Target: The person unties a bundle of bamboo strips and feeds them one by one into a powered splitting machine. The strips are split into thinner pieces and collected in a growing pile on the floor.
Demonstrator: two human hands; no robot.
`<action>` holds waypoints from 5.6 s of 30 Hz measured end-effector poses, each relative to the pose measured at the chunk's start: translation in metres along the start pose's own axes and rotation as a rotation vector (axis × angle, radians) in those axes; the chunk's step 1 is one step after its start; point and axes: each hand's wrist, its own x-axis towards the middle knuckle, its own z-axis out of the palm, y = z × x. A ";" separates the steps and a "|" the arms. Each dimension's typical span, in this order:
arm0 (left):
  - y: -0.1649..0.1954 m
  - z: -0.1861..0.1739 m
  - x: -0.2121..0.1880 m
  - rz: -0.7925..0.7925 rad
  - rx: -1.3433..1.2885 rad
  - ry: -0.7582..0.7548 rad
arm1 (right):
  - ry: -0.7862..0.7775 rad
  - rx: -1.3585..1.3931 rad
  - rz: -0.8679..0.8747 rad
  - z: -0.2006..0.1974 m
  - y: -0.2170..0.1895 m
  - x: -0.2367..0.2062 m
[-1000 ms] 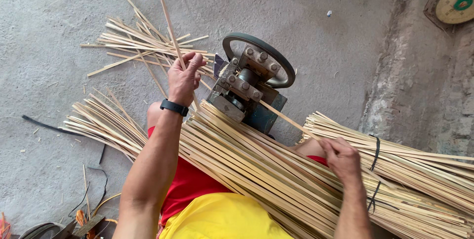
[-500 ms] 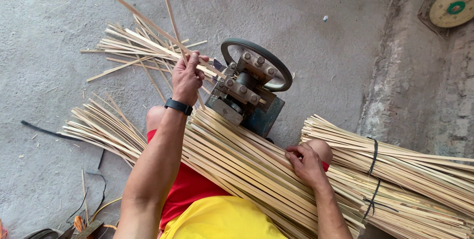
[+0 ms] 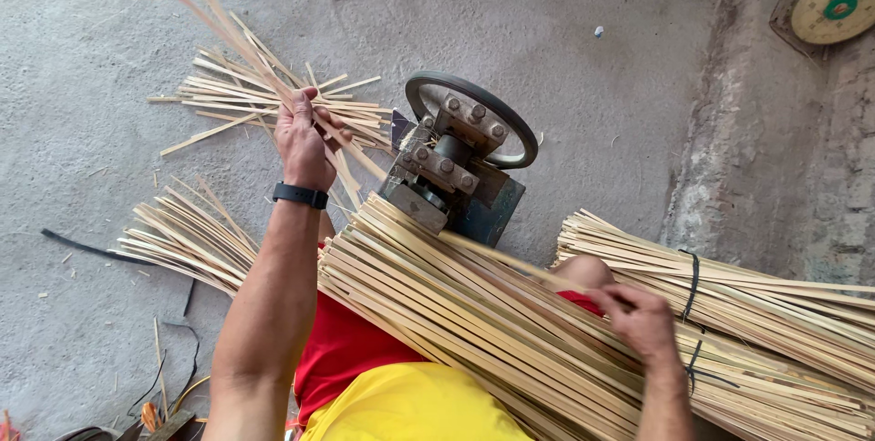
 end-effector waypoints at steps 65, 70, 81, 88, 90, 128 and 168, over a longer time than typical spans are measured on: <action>0.018 -0.002 -0.013 -0.010 0.177 -0.087 | 0.143 0.089 -0.133 -0.015 0.000 -0.029; 0.010 -0.003 -0.019 -0.032 0.224 -0.097 | 0.355 0.005 -0.205 -0.028 0.006 -0.022; -0.006 0.018 -0.030 0.011 0.253 -0.085 | 0.391 -0.130 -0.150 -0.015 -0.001 -0.004; -0.011 0.029 -0.033 -0.045 0.344 -0.053 | 0.328 -0.198 -0.217 0.008 -0.028 0.014; -0.013 0.032 -0.033 -0.049 0.367 -0.068 | 0.411 -0.252 -0.394 0.022 -0.046 0.021; -0.021 0.034 -0.025 -0.024 0.270 -0.164 | 0.412 -0.200 -0.654 0.063 -0.091 0.010; -0.025 0.042 -0.023 -0.054 0.199 -0.168 | 0.156 -0.156 -0.562 0.077 -0.099 0.012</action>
